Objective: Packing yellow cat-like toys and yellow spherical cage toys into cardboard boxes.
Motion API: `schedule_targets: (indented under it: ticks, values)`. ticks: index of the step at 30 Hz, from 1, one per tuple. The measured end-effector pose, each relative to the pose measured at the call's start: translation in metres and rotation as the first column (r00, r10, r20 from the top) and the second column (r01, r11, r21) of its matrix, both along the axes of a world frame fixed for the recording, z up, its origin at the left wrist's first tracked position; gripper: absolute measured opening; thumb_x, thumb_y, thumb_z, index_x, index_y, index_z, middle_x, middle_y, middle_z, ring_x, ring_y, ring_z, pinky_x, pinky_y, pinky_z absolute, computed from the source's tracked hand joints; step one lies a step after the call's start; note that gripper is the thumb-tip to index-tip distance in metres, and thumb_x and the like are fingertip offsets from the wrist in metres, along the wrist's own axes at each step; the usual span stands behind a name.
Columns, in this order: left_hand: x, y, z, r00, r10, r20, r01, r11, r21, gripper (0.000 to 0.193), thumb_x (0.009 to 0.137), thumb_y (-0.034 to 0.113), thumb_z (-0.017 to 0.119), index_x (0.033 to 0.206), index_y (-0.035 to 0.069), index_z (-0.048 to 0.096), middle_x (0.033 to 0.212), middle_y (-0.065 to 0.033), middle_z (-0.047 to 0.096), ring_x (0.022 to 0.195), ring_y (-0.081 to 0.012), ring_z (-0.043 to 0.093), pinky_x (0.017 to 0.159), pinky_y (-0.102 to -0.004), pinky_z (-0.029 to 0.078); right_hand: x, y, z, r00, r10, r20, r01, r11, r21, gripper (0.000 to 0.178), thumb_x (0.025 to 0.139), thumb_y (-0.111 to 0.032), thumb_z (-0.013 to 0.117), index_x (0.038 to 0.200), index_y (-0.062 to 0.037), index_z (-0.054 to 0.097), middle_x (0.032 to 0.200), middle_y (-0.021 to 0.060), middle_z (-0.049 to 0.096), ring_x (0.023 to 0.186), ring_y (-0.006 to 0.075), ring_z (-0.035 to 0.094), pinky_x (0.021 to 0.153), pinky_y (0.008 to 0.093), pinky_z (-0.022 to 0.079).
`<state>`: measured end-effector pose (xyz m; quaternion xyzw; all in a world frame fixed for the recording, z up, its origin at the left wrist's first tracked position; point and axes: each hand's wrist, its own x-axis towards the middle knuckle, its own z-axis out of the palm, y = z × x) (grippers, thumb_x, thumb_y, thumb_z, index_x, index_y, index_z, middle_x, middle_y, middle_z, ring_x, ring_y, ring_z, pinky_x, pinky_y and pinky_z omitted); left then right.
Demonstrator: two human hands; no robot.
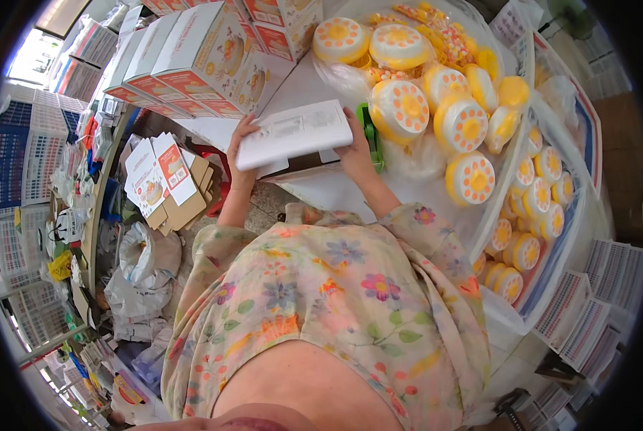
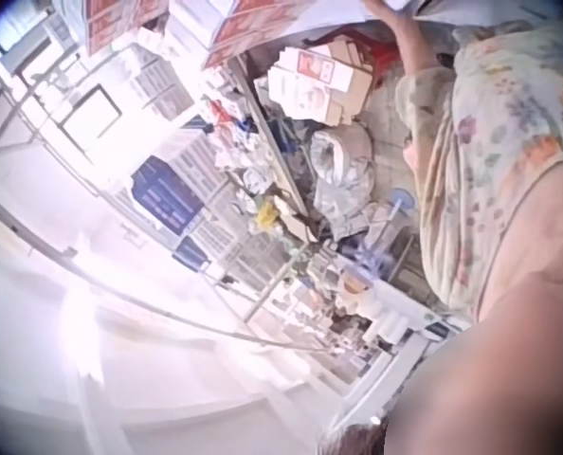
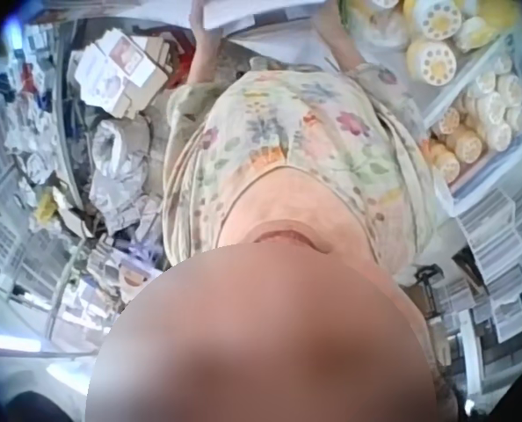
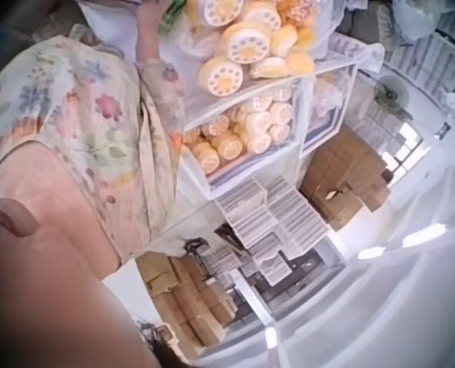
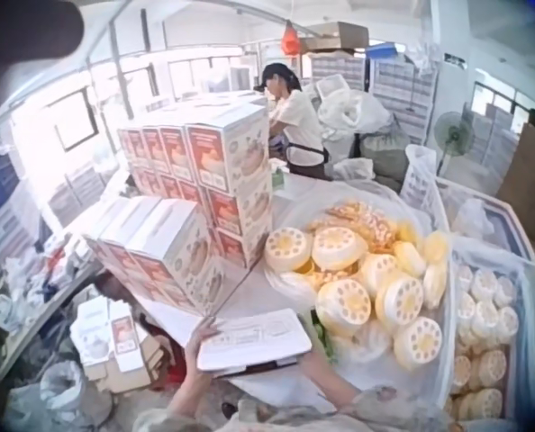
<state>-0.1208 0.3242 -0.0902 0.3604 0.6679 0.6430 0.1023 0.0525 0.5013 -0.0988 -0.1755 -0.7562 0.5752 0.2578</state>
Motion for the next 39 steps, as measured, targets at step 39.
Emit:
schedule_targets:
  ticks: [39]
  values:
    - [0.014,-0.005,0.089,0.668,-0.642,-0.377,-0.047,0.469,-0.882,0.092,0.067,0.041,0.071,0.142,0.01,0.026,0.143,-0.029,0.018,0.131,-0.0509,0.019,0.103,-0.0494,0.033,-0.007,0.045,0.068,0.711,0.432,0.555,-0.702,0.39,0.596,0.068,0.081,-0.047,0.06,0.14,-0.034,0.032,0.151,0.0137,0.015,0.136,0.0437,0.01,0.11,0.0495,0.019]
